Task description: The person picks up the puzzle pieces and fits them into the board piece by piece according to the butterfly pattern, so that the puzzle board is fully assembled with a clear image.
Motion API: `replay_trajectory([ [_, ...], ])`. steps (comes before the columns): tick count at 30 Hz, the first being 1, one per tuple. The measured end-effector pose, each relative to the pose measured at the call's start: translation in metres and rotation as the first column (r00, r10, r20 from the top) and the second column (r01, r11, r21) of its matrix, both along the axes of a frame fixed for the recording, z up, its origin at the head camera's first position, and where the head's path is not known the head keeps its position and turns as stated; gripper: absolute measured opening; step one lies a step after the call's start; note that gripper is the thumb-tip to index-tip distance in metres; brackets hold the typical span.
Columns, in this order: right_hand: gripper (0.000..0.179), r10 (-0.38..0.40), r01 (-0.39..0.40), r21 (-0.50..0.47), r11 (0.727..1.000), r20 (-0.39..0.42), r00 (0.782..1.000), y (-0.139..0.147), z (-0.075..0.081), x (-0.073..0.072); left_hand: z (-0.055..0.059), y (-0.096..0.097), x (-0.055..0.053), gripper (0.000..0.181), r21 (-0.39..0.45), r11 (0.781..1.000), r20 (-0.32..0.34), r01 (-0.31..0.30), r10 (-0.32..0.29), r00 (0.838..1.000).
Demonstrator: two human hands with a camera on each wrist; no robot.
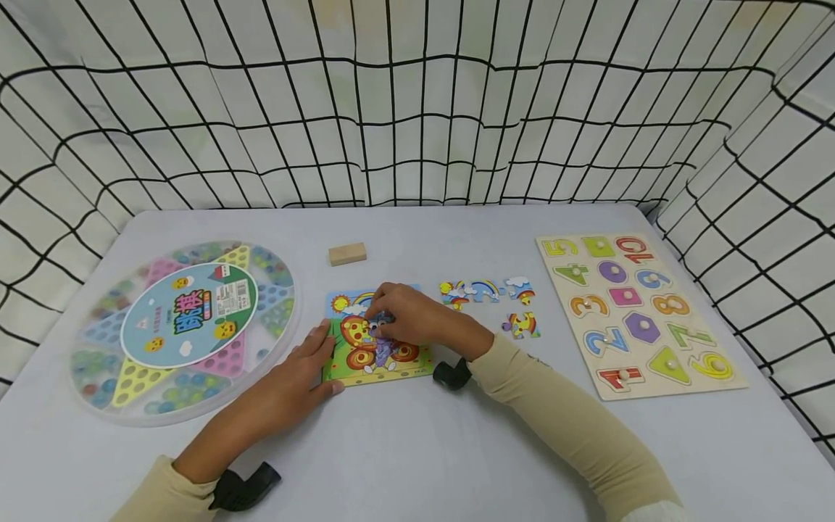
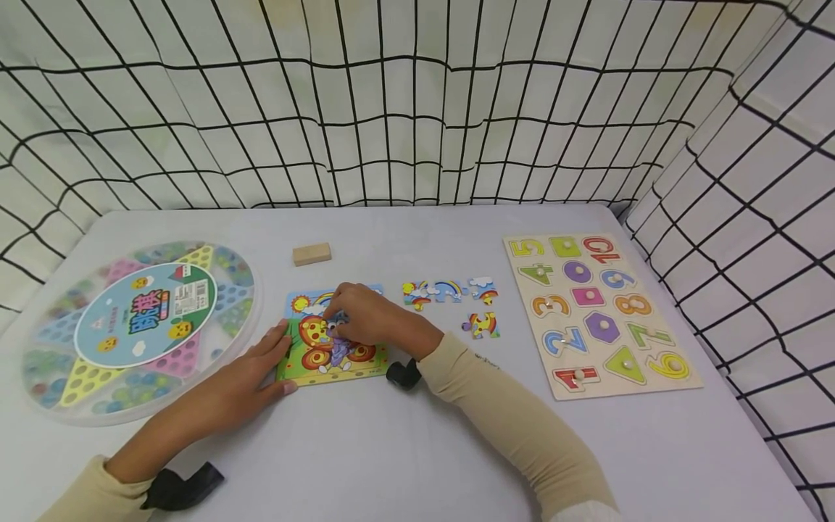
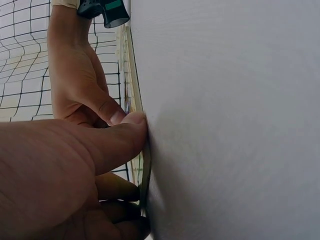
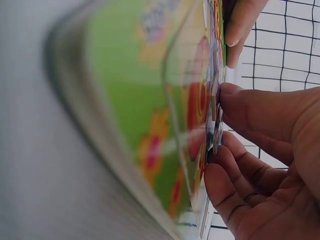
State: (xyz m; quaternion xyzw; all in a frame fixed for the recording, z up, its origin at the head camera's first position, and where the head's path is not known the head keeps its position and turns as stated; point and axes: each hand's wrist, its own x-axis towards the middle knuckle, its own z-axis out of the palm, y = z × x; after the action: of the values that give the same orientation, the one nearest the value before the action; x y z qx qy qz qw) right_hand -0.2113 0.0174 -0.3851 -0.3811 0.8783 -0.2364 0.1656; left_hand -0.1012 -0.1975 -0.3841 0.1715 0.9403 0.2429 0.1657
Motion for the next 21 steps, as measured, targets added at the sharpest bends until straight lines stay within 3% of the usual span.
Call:
replay_trajectory([
  [8,0.029,0.011,-0.011,-0.01,1.0,0.001,1.0,-0.0008,0.0003,-0.0009,-0.0002,0.0001,0.0005,0.077,0.0,1.0,0.001,-0.002,0.002,1.0],
  [15,0.034,-0.047,0.048,-0.017,0.999,0.049,0.998,-0.0002,0.0008,-0.0015,-0.0006,-0.0004,0.0002,0.077,-0.002,1.0,-0.001,-0.002,0.002,1.0],
  [21,0.028,-0.047,0.048,-0.028,0.998,0.051,0.998,0.0,0.0002,-0.001,-0.0006,-0.0004,0.0001,0.076,-0.001,1.0,-0.004,-0.001,0.001,1.0],
])
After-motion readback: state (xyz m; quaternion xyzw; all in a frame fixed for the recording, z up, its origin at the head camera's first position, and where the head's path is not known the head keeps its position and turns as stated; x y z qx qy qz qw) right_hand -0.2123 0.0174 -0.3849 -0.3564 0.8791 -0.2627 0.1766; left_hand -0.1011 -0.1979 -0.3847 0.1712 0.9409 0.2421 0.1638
